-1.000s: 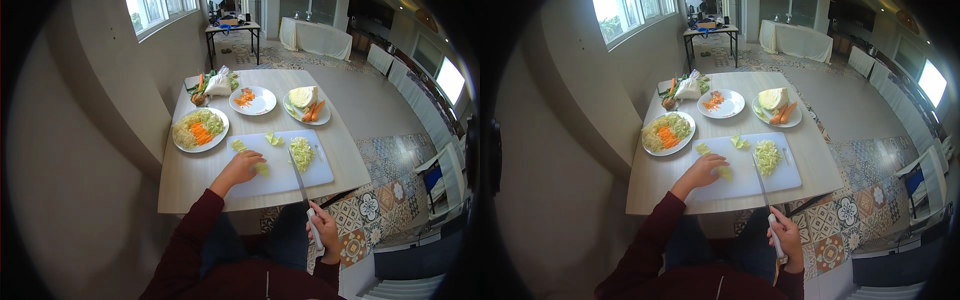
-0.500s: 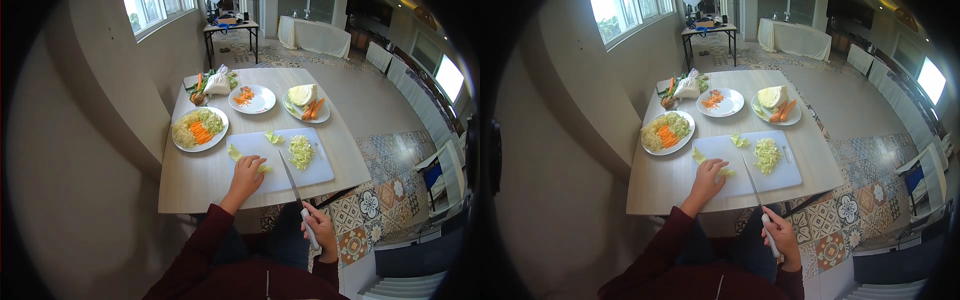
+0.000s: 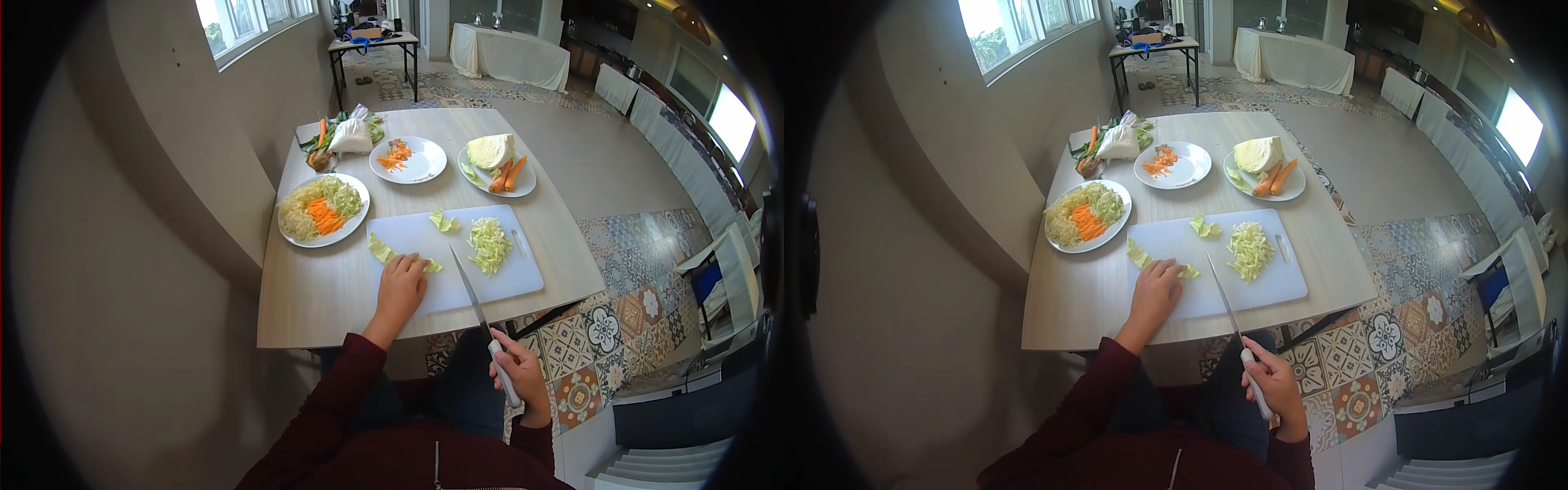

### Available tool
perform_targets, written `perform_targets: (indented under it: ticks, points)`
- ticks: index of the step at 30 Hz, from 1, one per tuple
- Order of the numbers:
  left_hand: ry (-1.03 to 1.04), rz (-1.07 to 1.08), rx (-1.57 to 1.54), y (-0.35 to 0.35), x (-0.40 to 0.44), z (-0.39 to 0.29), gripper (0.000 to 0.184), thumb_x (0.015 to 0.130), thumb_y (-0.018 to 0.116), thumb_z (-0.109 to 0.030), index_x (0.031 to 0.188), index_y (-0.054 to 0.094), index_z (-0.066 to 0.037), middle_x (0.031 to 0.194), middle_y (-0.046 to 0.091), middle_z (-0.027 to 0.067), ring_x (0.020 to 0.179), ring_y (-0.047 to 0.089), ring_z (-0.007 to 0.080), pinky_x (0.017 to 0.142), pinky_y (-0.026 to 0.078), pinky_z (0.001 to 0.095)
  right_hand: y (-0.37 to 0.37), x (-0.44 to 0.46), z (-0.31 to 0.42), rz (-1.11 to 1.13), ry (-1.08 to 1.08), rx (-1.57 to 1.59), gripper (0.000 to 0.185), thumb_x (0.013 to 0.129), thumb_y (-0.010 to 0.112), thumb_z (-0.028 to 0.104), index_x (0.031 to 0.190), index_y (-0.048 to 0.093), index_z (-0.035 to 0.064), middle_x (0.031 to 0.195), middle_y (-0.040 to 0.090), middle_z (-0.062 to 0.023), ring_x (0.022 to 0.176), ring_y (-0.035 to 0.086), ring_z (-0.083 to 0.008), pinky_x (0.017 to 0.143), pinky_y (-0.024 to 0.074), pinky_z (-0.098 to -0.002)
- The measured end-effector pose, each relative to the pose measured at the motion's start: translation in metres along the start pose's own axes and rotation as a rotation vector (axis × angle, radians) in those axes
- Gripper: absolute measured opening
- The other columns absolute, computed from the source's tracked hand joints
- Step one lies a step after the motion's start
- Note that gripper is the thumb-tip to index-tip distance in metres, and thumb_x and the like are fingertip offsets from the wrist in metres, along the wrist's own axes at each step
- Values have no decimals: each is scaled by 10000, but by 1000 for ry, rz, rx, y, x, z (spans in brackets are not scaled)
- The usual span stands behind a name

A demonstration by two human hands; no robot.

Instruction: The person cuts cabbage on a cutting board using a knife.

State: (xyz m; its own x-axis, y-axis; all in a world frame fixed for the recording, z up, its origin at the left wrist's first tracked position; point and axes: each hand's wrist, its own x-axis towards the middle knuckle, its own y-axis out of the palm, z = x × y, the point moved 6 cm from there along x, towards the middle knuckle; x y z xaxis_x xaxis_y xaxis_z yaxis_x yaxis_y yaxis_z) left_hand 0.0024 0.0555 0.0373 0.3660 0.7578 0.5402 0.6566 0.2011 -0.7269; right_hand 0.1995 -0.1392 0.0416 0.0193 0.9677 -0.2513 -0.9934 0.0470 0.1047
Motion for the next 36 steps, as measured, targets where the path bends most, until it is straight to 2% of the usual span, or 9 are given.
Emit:
perform_targets:
  ticks: [8,14,20,23,26,29,30,33,36]
  points:
    - [106,-20,-4,-7,-5,-9,245,873,643,-140,1114,685,-135,1286,610,134,1261,514,356,1068,384,512,1,0,-1,3,10,25,521,997,558,124,1496,423,59,730,626,-56,547,570,-81,523,477,-220]
    - [60,180,-8,6,-7,-3,308,893,638,-199,1195,657,-141,1335,586,85,1302,492,292,1099,349,525,5,3,-3,20,15,4,521,997,561,128,1495,423,55,734,623,-54,549,570,-82,526,480,-219]
    - [20,51,134,7,-9,-12,380,890,649,-251,1262,640,-173,1336,582,73,1267,505,276,1059,358,505,6,5,-3,25,7,8,514,997,561,126,1489,432,53,739,621,-53,553,569,-81,526,480,-218]
    - [-18,100,104,8,-8,-17,405,891,657,-244,1290,626,-179,1362,561,83,1279,487,306,1081,335,491,7,4,-3,23,6,4,509,997,559,124,1486,437,53,740,620,-54,552,567,-81,525,480,-219]
    - [-26,-63,132,-16,1,-10,449,868,677,-261,1300,613,-157,1362,548,117,1273,477,303,1059,346,478,7,4,1,15,4,-2,503,998,557,125,1483,442,54,738,620,-54,549,565,-81,524,479,-219]
    - [-224,-240,172,-36,12,29,483,853,697,-275,1301,606,-119,1344,549,156,1267,479,313,1059,349,485,5,3,-1,11,9,2,500,999,556,127,1481,445,55,736,621,-51,547,564,-82,523,479,-220]
    - [-260,-239,164,-36,15,39,461,839,717,-292,1240,633,-81,1333,545,176,1261,481,329,1076,333,501,4,3,-3,14,6,3,499,1000,555,127,1481,445,56,735,621,-50,546,564,-82,523,479,-221]
    - [-162,36,217,-30,17,46,362,831,734,-235,1149,660,-76,1213,615,201,1168,552,367,993,438,468,4,5,-3,21,5,1,497,1000,556,130,1480,448,58,734,621,-48,545,562,-82,523,478,-222]
    - [-272,170,34,-26,16,43,274,824,741,-174,1057,659,-55,1086,657,191,1102,589,366,906,488,433,6,5,0,14,5,15,494,1000,559,134,1477,453,60,734,621,-46,546,560,-81,522,476,-223]
